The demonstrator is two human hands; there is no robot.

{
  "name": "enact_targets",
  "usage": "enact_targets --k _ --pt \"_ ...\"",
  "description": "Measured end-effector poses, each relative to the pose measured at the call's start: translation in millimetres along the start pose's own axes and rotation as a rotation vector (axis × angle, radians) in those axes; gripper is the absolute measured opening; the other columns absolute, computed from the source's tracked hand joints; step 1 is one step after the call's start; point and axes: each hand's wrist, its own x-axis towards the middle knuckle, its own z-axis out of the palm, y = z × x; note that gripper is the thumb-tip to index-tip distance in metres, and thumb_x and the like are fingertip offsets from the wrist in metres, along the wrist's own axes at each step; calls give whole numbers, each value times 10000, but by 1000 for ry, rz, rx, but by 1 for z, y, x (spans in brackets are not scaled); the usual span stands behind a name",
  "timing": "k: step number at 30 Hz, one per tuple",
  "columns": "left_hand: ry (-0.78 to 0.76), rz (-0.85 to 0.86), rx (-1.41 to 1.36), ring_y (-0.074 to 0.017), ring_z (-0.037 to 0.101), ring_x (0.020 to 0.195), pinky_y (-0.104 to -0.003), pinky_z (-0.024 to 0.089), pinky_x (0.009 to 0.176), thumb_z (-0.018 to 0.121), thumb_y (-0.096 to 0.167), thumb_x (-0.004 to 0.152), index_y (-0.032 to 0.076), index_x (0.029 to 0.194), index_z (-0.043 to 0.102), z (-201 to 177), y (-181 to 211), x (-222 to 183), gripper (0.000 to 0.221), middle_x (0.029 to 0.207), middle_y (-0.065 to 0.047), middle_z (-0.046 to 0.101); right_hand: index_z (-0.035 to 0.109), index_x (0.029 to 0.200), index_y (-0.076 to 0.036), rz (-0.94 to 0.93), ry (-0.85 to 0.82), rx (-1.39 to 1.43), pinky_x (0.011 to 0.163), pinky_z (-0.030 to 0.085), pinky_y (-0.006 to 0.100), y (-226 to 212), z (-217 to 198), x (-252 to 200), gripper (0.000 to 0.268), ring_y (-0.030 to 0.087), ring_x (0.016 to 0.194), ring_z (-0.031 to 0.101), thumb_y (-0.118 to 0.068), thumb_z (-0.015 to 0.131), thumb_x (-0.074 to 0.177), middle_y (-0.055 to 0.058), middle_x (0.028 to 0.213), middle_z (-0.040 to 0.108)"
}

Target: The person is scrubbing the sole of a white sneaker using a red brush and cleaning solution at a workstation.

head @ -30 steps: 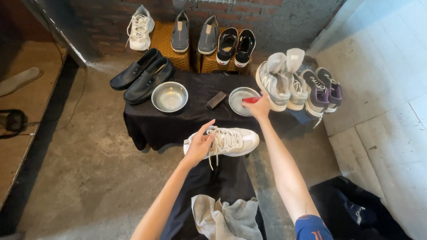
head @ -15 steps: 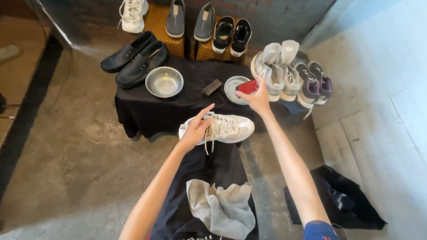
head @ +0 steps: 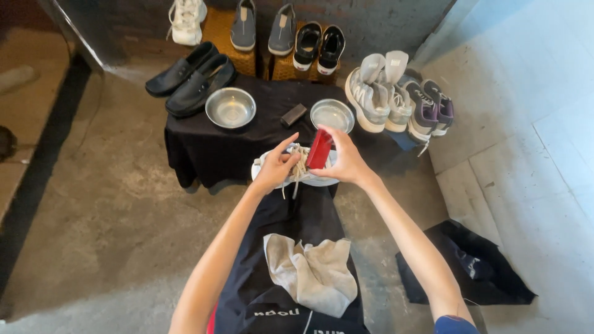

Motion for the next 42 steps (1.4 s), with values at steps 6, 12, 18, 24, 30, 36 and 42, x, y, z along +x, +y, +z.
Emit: enact_targets --k 6,12,18,24,30,36,42 --pt "21 -34 -147 -60 578 548 -154 557 516 550 60 1019 272 1498 486 -4 -5 4 528 730 -15 627 522 1448 -95 -245 -45 -117 1107 433 460 -1 23 -15 1116 357 1247 573 -387 968 468 156 1379 608" --pt "36 -49 -82 -83 630 561 -184 583 511 573 24 967 290 1462 519 -3 -17 2 564 770 -55 670 442 1523 -130 -94 -64 -99 1103 438 473 14 5 9 1171 371 1219 590 -494 970 544 178 1339 618" --pt "17 -55 -109 -100 649 589 -179 590 535 563 0 960 291 1459 520 0 -25 1 580 781 -49 670 475 1483 -156 -84 -195 -165 1057 476 499 -21 9 -20 1148 387 1219 584 -464 963 491 186 1268 635" --pt "-60 -54 -220 -74 596 580 -181 577 523 536 -12 989 247 1482 488 -1 7 -12 559 763 -43 630 480 1479 -156 -140 -57 -167 1121 416 474 24 11 4 1193 348 1244 587 -744 873 518 142 1344 627" --pt "-84 -6 -215 -63 594 582 -177 598 531 543 0 998 230 1474 502 -1 -10 -4 531 738 -22 619 463 1490 -173 -145 -130 -170 1118 426 487 16 7 -5 1162 344 1255 574 -618 935 525 117 1365 620" --pt "-58 -15 -164 -59 584 576 -180 604 543 549 21 1002 244 1495 475 -7 -9 -6 546 737 -14 612 497 1437 -140 -193 -156 -109 1075 450 524 -17 17 -24 1073 403 1251 556 -536 941 544 179 1324 620" --pt "-88 -1 -145 -65 599 583 -187 611 559 547 36 1009 270 1499 470 -1 -8 -5 549 743 -18 626 485 1471 -136 -134 -47 -181 1091 443 475 33 5 -1 1074 355 1235 584 -559 951 600 160 1340 619"
